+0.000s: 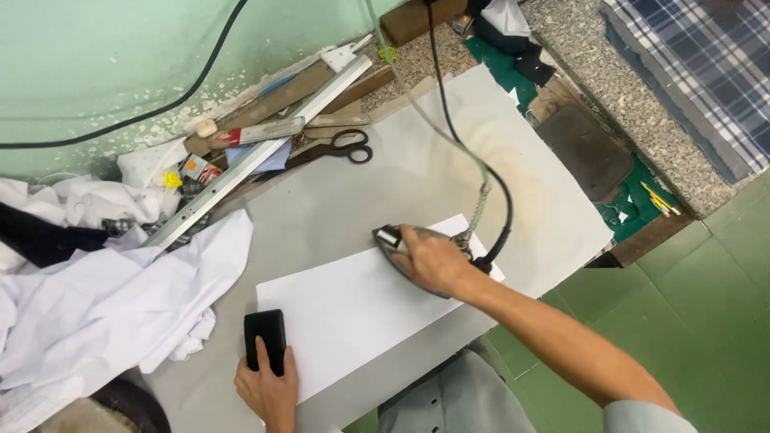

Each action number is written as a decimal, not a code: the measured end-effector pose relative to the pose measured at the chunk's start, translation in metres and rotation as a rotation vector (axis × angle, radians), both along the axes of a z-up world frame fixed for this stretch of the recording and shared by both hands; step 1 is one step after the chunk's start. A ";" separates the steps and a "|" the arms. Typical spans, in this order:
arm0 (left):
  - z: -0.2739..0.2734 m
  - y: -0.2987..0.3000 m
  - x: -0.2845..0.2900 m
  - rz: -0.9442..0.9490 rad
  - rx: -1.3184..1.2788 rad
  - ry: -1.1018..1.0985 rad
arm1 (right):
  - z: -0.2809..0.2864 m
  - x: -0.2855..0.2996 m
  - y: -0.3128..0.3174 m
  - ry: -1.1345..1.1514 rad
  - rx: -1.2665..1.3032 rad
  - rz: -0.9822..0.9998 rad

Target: Ironing and cutting a piece of white material into a specific shape using scissors and a ruler.

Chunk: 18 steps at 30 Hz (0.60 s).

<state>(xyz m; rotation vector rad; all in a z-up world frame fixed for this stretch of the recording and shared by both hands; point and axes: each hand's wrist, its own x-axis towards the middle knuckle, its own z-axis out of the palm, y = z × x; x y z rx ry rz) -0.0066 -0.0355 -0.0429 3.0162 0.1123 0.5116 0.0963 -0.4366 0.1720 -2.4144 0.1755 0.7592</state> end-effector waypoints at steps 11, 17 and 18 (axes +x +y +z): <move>0.016 -0.004 0.001 0.091 -0.138 0.119 | -0.086 -0.045 0.065 -0.084 -0.069 0.092; 0.011 -0.002 0.002 0.043 -0.076 0.042 | -0.077 -0.053 -0.009 -0.082 -0.193 -0.050; 0.012 -0.003 0.002 0.039 -0.074 0.051 | -0.079 -0.055 -0.023 -0.068 -0.224 -0.073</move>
